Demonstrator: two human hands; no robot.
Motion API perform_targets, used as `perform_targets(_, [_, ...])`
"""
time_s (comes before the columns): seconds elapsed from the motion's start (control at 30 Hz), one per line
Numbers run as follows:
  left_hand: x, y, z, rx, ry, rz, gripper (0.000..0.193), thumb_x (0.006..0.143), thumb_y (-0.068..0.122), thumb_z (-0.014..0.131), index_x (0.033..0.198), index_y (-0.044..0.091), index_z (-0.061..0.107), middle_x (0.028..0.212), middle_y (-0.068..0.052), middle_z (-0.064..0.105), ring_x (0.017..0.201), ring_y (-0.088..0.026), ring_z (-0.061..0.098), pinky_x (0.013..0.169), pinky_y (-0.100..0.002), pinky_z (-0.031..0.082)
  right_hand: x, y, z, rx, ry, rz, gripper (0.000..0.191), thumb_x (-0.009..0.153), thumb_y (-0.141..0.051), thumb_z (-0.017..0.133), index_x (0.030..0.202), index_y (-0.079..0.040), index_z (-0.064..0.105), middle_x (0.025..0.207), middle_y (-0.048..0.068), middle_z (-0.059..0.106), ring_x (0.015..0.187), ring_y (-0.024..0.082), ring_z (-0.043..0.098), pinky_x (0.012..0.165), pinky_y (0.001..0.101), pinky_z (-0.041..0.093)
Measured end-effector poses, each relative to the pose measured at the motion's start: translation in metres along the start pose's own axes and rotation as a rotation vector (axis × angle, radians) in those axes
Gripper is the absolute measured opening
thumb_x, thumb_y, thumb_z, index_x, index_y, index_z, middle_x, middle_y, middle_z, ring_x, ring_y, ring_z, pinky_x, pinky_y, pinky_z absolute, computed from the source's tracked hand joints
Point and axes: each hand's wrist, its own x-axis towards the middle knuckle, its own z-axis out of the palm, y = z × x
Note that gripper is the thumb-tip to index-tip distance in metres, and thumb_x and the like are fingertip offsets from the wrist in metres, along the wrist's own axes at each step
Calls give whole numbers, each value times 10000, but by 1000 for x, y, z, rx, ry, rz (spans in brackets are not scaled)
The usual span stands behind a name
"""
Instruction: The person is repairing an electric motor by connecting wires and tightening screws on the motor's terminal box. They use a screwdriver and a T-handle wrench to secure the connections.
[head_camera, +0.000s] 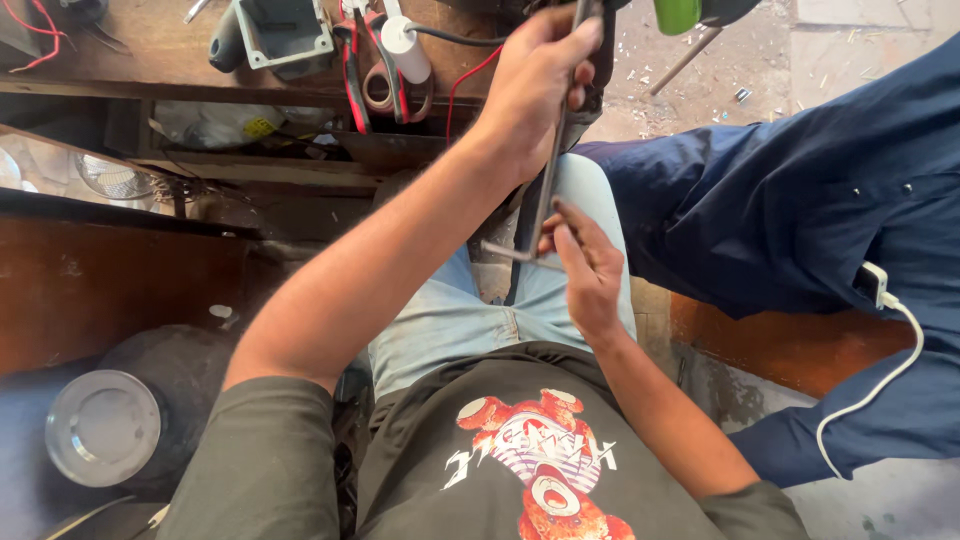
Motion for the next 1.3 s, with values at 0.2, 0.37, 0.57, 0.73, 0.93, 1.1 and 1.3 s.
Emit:
perform_targets(0.2, [7,-41,-27,-210,72,-108,156,1020,108,609,1150,27,643,924,-44,650,744,-112,553,609,-271,468,-6,-27,-12,401,-316,224,907,872,-382,667,1586,36,295,1302,161,579,1230,232,605,1153,417,389])
perform_targets(0.37, [21,-45,-32,-335,74,-102,116,1034,108,584,1090,19,634,897,-65,645,711,-117,555,589,-282,480,0,-45,-3,406,-285,174,1049,852,-438,690,1654,72,247,1223,107,529,904,190,578,988,396,461])
perform_targets(0.57, [20,-30,-28,-351,65,-103,122,1036,122,591,1033,4,623,910,-80,657,721,-119,583,603,-277,505,1,-50,12,364,-194,135,1007,848,-408,670,1645,81,300,1172,103,532,731,142,498,747,333,406])
perform_targets(0.73, [15,-21,-23,-305,102,-115,112,1003,108,651,1040,2,639,936,-87,677,763,-132,645,619,-268,549,4,-57,14,897,-185,282,881,881,-420,618,1593,30,360,1104,80,568,620,124,464,701,298,380])
perform_targets(0.93, [16,-18,-17,-262,122,-97,161,1001,111,650,1081,-28,652,966,-103,699,806,-145,689,657,-279,600,19,-66,18,1185,-143,408,580,1055,-281,475,1551,20,438,839,45,532,419,101,342,440,268,266])
perform_targets(1.1, [21,-19,-21,-302,111,-117,195,1025,128,595,1099,-44,649,986,-122,713,805,-164,708,645,-292,603,22,-71,37,352,132,363,450,1025,-163,466,1436,7,537,697,16,532,343,82,356,340,256,251])
perform_targets(1.3, [26,-24,-22,-313,122,-135,222,1050,141,537,1129,-49,622,999,-135,712,800,-176,721,651,-306,617,24,-87,45,-503,115,151,398,1071,-124,531,1450,-37,620,762,67,585,528,105,450,475,249,378])
